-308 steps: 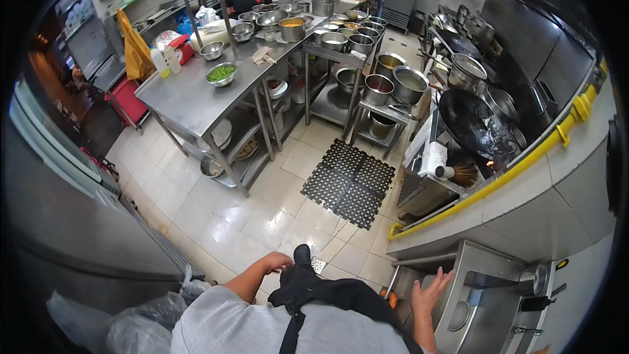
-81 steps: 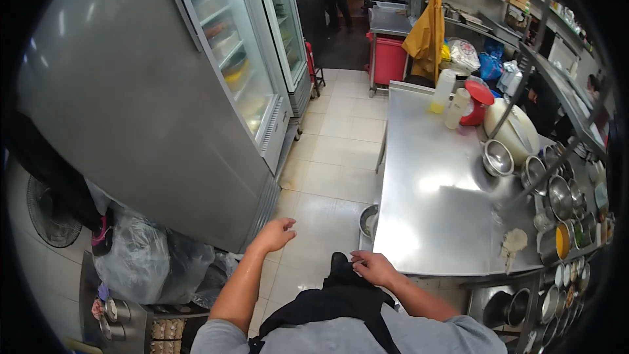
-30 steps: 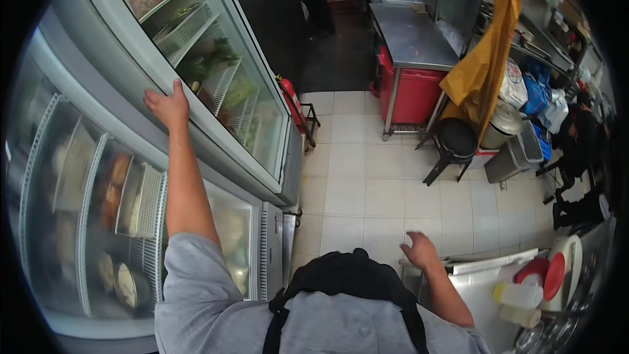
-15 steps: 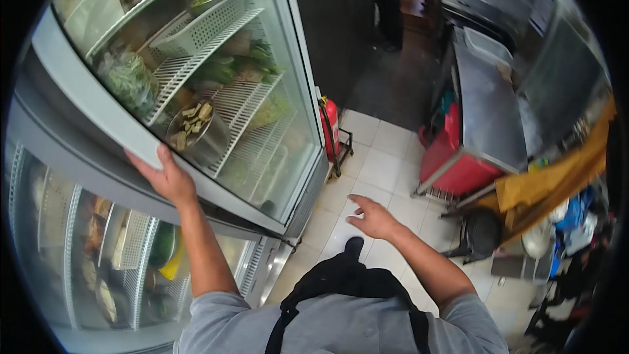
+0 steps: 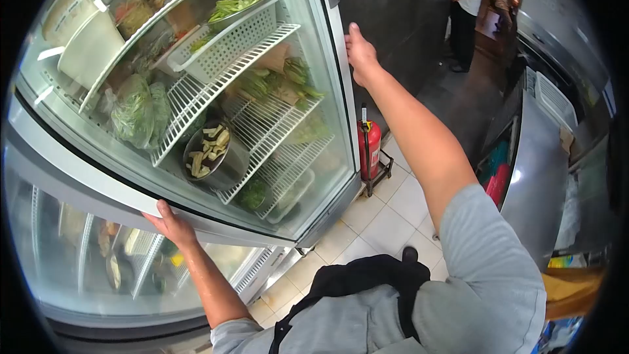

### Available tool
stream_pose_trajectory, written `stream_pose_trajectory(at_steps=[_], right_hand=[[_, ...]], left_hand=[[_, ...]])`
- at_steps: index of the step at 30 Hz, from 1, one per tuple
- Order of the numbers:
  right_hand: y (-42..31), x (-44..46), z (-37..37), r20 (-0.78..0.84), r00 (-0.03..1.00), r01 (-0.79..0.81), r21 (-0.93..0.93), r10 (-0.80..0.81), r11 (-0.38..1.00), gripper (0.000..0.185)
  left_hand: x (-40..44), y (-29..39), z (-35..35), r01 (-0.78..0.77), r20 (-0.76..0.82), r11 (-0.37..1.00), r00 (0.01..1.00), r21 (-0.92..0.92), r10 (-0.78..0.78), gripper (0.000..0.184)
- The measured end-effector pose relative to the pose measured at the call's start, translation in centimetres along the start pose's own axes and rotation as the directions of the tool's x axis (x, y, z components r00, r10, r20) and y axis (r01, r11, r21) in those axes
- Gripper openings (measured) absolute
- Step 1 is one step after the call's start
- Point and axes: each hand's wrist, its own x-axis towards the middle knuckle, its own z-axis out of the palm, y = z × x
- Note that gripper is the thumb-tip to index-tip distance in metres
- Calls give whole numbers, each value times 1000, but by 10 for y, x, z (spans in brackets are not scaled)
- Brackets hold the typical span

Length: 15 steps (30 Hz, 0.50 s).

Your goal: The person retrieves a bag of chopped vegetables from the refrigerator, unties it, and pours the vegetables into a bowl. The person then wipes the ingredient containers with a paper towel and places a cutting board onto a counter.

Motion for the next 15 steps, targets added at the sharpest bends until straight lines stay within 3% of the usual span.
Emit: stream_pose_trajectory(at_steps=[1, 2, 3, 5, 6, 7, 9, 11, 13, 15], right_hand=[[-3, 12, 3, -5, 1000, -24, -108, 23, 994, 78], [-3, 16, 6, 40, 997, 74, -147, -69, 986, 85], [21, 48, 4, 122, 987, -98, -61, 105, 993, 94], [-4, 25, 3, 192, 971, -137, -57, 146, 989, 104], [-1, 26, 3, 226, 961, -149, -58, 158, 987, 104], [7, 32, 0, 224, 957, -161, -111, 183, 981, 104], [-2, 28, -7, 168, 967, -139, -292, 193, 946, 103], [-9, 13, -24, 198, 980, 19, -245, 31, 969, 93], [-25, -13, -58, 299, 954, 68, -224, 2, 972, 89], [-21, -31, -82, 307, 937, 229, -181, -166, 957, 75]], left_hand=[[0, 0, -4, 26, -14, 998, 1000, 55, -25, 58], [4, -7, -12, 45, 14, 995, 999, 93, -46, 58], [4, 0, -18, 106, 69, 981, 991, 160, -119, 67], [-1, 35, -6, 78, 17, 862, 995, 501, -100, 76], [-13, 54, 5, 121, -71, 728, 993, 675, -99, 81], [-32, 80, 28, 52, -96, 821, 995, 569, 4, 81], [-70, 126, 54, 16, -116, 726, 989, 687, 87, 84], [-108, 160, 85, 0, -115, 799, 989, 601, 87, 86], [-140, 192, 113, 72, -71, 774, 997, 629, -35, 86], [-156, 219, 136, 96, -27, 754, 994, 650, -103, 84]])
